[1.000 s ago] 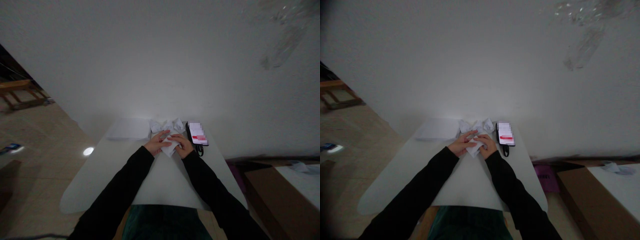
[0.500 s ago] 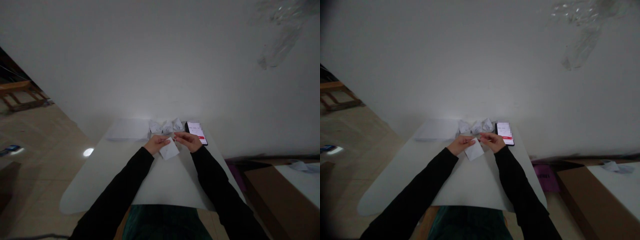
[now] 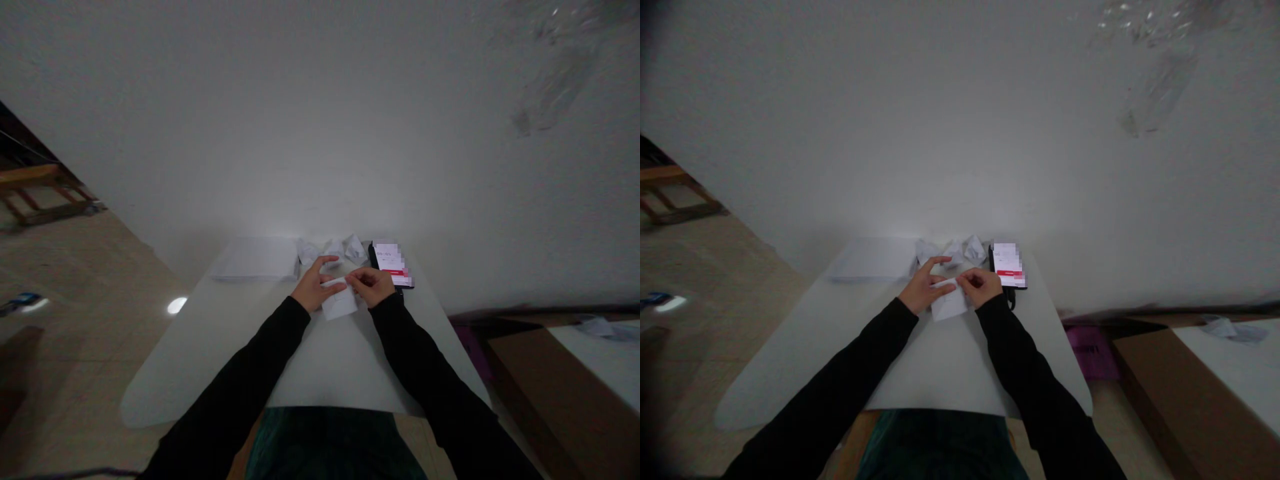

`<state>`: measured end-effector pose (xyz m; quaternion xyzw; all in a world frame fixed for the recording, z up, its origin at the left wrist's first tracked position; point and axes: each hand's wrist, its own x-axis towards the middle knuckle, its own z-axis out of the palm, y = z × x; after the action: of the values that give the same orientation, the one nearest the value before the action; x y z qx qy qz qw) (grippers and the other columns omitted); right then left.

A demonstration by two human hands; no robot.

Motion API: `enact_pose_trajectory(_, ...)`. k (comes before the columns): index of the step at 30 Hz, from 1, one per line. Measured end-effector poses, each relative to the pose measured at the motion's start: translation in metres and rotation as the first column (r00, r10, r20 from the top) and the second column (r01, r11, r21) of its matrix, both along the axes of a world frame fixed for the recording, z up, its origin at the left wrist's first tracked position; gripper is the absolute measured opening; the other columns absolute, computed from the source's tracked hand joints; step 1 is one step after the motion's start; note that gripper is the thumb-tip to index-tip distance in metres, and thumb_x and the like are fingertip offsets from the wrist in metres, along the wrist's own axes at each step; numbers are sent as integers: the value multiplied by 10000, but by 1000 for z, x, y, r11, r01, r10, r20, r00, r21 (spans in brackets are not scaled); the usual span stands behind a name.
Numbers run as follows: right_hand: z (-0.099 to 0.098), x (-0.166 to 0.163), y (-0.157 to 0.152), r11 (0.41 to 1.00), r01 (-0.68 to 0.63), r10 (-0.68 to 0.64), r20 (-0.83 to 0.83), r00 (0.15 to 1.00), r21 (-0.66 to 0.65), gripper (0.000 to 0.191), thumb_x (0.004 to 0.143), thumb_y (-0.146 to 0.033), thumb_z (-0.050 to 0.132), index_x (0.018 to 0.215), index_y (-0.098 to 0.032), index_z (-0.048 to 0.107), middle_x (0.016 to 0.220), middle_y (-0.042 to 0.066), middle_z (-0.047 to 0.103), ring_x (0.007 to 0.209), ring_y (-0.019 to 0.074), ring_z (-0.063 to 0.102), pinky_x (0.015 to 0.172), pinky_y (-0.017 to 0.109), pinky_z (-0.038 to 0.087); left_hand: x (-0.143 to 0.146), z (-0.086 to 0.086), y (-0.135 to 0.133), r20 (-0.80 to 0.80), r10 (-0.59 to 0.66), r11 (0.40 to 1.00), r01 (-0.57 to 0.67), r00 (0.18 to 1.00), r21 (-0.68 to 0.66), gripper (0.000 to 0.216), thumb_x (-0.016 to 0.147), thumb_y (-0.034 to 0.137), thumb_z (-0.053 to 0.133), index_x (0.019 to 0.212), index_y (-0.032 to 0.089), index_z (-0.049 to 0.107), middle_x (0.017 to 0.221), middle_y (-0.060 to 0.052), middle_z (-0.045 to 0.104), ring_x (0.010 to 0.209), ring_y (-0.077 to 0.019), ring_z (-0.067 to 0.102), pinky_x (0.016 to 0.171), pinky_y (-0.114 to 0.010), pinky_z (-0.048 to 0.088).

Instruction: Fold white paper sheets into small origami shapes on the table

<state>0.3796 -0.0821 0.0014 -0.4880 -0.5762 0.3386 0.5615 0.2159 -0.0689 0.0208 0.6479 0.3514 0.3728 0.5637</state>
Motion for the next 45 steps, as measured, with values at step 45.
enact_pose_trajectory(45, -24, -18, 5, 971, 59, -169, -491, 855, -231, 421, 492, -393, 757, 788, -142, 595, 603, 16, 667, 470, 162, 604, 360, 262, 512, 7, -16, -1, -30, 168, 985, -168, 985, 29, 409, 821, 487, 434, 992, 130, 537, 356, 76, 460, 204, -65, 385, 232, -137, 264)
